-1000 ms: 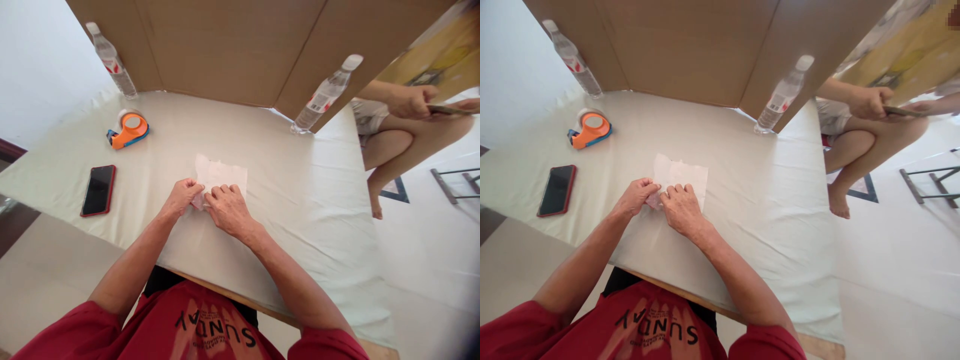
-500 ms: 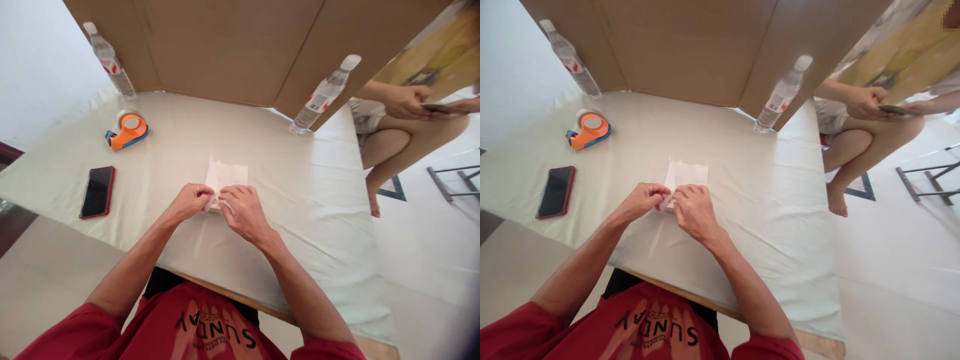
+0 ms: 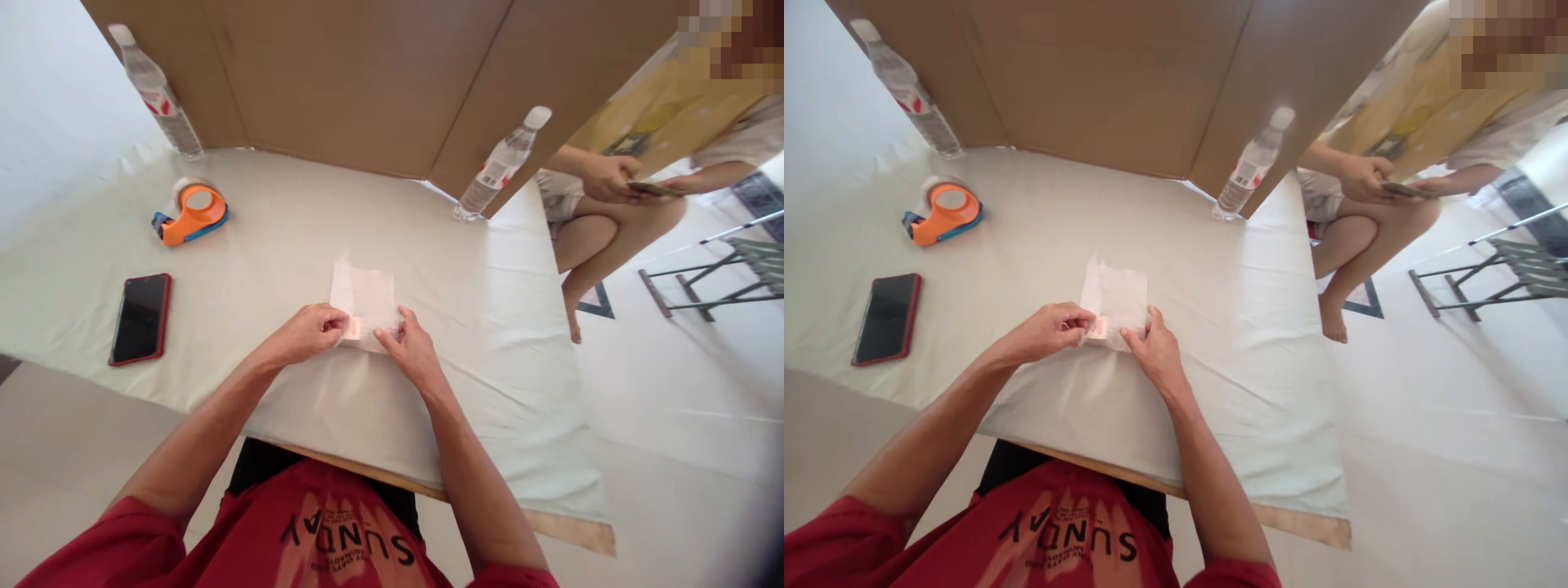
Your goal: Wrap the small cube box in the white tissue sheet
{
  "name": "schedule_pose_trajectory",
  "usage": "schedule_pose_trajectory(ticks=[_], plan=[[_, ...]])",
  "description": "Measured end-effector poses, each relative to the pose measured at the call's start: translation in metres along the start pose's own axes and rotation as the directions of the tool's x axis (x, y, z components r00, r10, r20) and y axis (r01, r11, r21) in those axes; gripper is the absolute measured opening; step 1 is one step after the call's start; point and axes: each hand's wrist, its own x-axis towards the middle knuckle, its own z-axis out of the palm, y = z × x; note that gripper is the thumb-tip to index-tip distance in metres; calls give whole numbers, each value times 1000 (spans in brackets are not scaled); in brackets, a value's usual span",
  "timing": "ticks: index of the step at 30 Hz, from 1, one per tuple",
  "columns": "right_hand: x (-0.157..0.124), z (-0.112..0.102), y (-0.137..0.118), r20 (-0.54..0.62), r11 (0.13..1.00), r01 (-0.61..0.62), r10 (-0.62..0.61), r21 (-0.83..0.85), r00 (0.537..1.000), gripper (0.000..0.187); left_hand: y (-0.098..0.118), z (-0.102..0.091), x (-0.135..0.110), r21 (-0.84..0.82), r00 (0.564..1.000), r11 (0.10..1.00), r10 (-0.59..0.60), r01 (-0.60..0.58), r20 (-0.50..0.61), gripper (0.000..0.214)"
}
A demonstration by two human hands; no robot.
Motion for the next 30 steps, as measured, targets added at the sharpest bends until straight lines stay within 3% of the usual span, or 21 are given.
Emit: schedule_pose_trajectory(ticks=[3, 6, 11, 16, 22, 27, 30], plan=[[4, 10, 0, -9, 990, -2, 4, 139, 1000, 77, -3, 8, 0, 220, 991, 966, 124, -133, 54, 21], [6, 16, -1, -10, 970, -21, 24, 242, 1000, 80, -9, 14, -2, 388, 974, 897, 225, -212, 10, 23], [8, 22, -8, -21, 935, -26, 35, 353, 999, 77, -14, 18, -5, 477, 931, 816, 364, -327, 17, 22], [7, 22, -9, -51, 914, -31, 56, 403, 997, 77, -9, 20, -6, 509, 942, 803, 331, -310, 51, 22], [6, 25, -8, -66, 946, -3, 26, 325, 997, 77, -5, 15, 0, 530, 943, 782, 303, -329, 139, 20], [3, 24, -22, -125, 978, 50, -25, 203, 992, 73, 5, 6, 7, 555, 935, 754, 252, -351, 250, 20], [1, 24, -30, -135, 966, 66, -33, 250, 990, 73, 11, 6, 8, 570, 938, 750, 208, -334, 276, 21]])
